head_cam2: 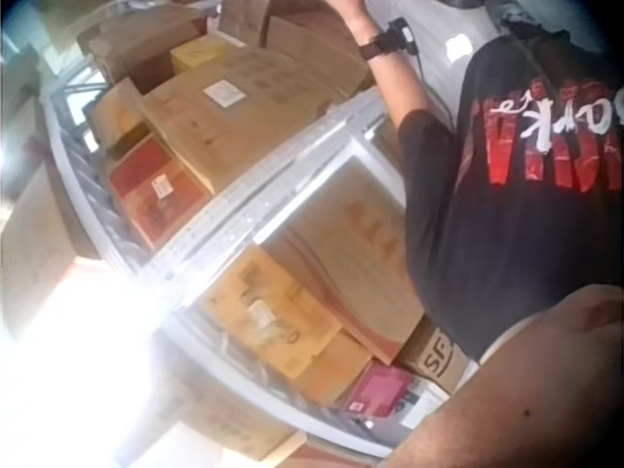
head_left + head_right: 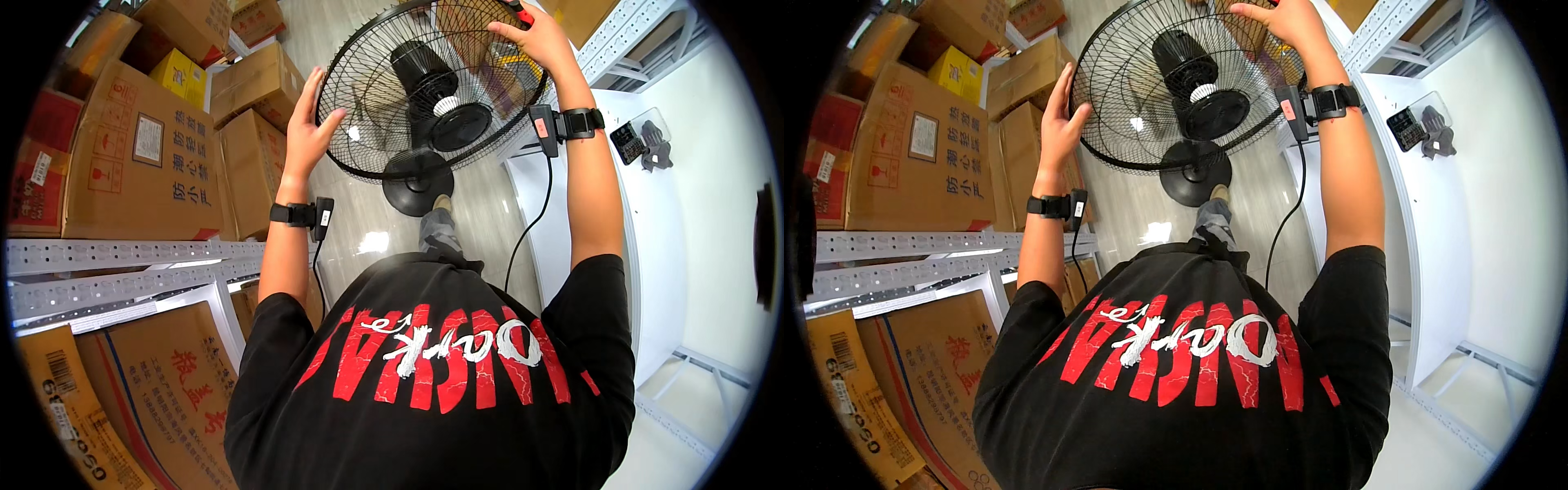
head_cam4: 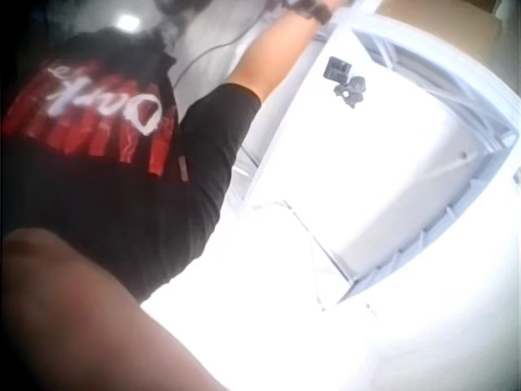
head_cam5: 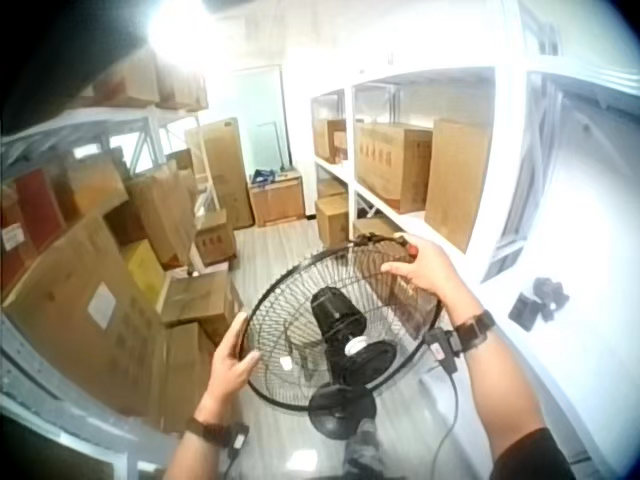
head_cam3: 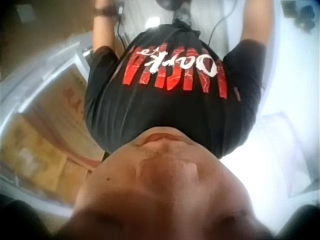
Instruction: The person assembles a black pedestal fan by attaching the front grille and securing it with a screwdriver. They then move the fan to a white table and continue tightening the assembly. The person also handles a second white fan on the table, adjusting its grille with the screwdriver.
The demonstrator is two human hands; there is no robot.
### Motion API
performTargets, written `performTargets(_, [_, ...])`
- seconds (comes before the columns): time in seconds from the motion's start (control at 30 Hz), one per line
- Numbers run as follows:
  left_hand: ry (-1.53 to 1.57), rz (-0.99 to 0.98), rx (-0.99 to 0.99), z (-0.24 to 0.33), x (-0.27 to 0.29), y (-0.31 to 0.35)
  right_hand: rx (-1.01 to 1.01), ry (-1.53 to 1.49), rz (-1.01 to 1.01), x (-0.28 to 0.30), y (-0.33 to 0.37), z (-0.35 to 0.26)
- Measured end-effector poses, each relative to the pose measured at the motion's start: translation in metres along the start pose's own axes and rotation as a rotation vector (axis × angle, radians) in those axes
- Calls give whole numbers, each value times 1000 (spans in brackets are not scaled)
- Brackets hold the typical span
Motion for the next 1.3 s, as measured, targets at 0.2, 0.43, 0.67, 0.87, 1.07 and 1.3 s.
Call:
performTargets(0.2, [162,-45,292,-130,-25,109,93,210,97,4,6,-5])
performTargets(0.43, [500,-159,601,-177,-134,119,77,140,-30,-9,-3,27])
performTargets(0.67, [711,1,503,-222,-156,120,79,353,16,-11,9,5])
performTargets(0.87, [605,1,469,-230,-137,113,-52,484,48,-13,15,-9])
performTargets(1.07, [364,-56,496,-257,-130,123,15,468,24,-14,10,0])
performTargets(1.3, [259,-118,464,-225,-116,110,-1,408,-10,-9,15,15])
Point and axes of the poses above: each hand's wrist, its own y-axis away from the middle knuckle, its own x-axis out of the back of the hand, z = x × y, the point moved 8 cm from there along -y, towards the middle knuckle, and after that the axes turned 13 degrees about -z, right-handed, at the moved point
